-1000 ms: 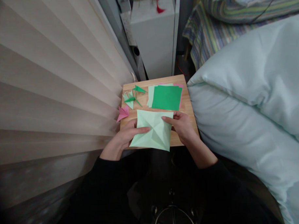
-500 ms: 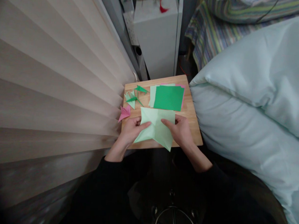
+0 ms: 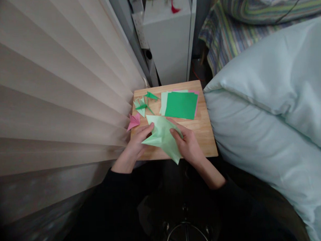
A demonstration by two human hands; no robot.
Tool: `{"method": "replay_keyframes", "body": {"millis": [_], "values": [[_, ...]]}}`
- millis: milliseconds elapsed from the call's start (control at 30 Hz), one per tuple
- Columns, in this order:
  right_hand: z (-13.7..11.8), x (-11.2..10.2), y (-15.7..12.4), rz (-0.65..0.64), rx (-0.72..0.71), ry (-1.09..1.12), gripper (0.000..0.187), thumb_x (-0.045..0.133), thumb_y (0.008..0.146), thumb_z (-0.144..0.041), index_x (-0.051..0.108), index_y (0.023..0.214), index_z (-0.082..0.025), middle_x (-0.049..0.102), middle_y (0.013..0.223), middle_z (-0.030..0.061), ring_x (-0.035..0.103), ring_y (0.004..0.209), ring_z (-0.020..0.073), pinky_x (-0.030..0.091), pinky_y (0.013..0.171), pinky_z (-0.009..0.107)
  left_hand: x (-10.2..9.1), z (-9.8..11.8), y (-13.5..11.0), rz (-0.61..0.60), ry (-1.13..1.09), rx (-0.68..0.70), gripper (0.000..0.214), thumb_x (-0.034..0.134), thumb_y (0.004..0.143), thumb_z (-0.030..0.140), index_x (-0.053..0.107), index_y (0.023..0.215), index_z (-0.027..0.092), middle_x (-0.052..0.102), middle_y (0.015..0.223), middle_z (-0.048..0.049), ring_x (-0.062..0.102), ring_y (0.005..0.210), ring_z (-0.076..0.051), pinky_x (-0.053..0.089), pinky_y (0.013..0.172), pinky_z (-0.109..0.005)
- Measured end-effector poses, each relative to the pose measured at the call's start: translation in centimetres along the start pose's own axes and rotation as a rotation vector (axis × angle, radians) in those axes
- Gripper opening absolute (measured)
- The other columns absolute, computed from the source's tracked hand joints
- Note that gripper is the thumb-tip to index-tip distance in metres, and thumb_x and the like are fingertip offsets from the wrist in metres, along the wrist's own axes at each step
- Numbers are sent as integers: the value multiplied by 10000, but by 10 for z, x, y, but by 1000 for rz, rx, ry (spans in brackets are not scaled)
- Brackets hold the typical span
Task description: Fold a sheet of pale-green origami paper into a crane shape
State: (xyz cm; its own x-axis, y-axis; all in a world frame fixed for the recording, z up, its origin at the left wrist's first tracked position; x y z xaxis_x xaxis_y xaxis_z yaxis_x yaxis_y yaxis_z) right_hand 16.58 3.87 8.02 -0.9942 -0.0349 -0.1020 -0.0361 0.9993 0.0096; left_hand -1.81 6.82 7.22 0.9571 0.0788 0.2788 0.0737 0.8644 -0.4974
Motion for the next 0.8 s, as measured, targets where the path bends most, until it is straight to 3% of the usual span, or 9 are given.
{"method": "replay_keyframes", "body": {"millis": [100,267,400,500,700,800], "values": [[2,3,-1,-119,-100,39,396,609,999,-431,735,1350,-299,681,1459,49,579,1422,287,417,1236,476,1,-1,1,17,-121,3,286,879,731,363,729,723,119,687,660,-20,602,565,-113,449,546,-223],[9,8,-3,-229,-146,37,377,616,987,-263,741,1333,-343,600,1554,40,545,1461,274,436,1226,451,9,-7,1,77,-280,-47,242,769,846,336,770,903,100,786,855,-112,751,779,-210,589,732,-300],[13,13,-6,-197,-167,-29,482,578,918,-106,756,1318,-308,581,1571,49,562,1446,275,440,1225,441,20,-8,-4,90,-316,-79,304,697,927,415,750,932,116,795,894,-145,777,960,-281,621,857,-378],[13,15,-7,-170,-187,-90,576,544,843,-33,766,1307,-292,582,1568,40,559,1449,273,424,1240,445,24,-7,-7,4,-287,-87,322,708,925,435,747,933,116,793,892,-145,773,986,-286,622,865,-382],[9,7,-7,-88,-166,-91,513,564,839,-68,798,1233,-299,676,1462,32,649,1350,272,497,1178,483,9,-2,-4,3,-189,-19,311,829,814,411,754,925,130,788,867,-94,748,823,-220,587,738,-310],[4,-1,-4,-2,-162,-136,440,586,887,-122,788,1243,-284,739,1364,46,673,1313,280,490,1181,510,4,5,-7,-149,-65,-81,327,854,786,411,772,950,139,785,879,-84,729,772,-200,562,693,-291]]}}
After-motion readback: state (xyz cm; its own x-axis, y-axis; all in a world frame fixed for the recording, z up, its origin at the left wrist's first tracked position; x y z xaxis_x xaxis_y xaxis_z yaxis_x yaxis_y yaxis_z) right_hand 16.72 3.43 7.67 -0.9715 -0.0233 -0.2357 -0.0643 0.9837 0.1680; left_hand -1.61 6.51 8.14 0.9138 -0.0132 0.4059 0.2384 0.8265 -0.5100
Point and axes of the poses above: each hand's wrist, its own y-axis towards the middle knuckle, its own x-axis out of the palm, z = x × y, the point moved 2 cm from there along y, towards the middle knuckle
